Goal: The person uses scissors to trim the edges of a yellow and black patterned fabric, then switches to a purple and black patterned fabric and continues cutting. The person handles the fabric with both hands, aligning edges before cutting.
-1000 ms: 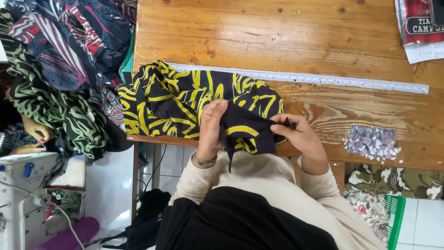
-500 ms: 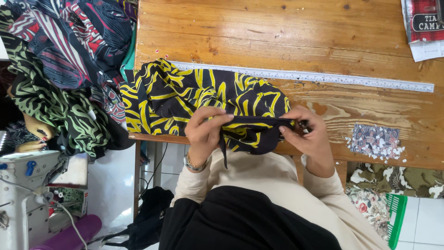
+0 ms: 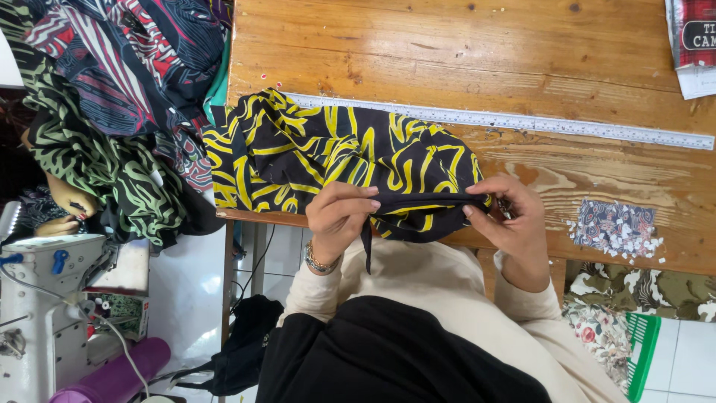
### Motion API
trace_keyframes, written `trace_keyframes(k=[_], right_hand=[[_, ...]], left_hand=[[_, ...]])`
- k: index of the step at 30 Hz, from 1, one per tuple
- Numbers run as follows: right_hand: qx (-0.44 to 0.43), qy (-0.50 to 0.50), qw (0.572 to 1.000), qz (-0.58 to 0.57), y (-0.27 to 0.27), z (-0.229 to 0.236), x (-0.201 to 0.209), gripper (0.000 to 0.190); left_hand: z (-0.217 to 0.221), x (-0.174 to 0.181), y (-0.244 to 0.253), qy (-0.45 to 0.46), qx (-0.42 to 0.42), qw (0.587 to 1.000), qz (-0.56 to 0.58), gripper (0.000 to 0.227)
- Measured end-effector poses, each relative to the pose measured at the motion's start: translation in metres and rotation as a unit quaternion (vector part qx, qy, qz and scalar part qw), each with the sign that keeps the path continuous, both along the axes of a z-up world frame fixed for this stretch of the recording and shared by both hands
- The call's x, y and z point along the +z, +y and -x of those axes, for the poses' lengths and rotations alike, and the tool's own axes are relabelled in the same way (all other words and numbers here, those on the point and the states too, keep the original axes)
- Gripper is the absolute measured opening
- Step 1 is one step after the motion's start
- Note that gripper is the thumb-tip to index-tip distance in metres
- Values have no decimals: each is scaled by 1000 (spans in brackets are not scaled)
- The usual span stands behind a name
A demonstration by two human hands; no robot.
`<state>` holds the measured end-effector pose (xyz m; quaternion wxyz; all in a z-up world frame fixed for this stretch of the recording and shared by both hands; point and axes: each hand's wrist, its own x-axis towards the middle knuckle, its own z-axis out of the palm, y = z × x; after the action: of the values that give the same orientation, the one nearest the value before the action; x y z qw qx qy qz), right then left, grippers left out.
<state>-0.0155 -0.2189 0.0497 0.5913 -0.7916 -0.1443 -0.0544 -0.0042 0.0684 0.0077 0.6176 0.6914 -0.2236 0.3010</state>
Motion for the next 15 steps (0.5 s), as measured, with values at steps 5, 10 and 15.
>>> trace_keyframes(k=[5,10,15], right_hand=[[-100,-66,988,95,28,2,17,32],[51,-239,965,93,74,-12,22,16],[-42,-140,931,-334,-13,-63,36,30]], left_hand=[[-2,5,4,-6,-20,1000,-21,21],[4,-9,14,-61,-11,997,-47,17],[-25,-68,126,85,406,908,58,11]])
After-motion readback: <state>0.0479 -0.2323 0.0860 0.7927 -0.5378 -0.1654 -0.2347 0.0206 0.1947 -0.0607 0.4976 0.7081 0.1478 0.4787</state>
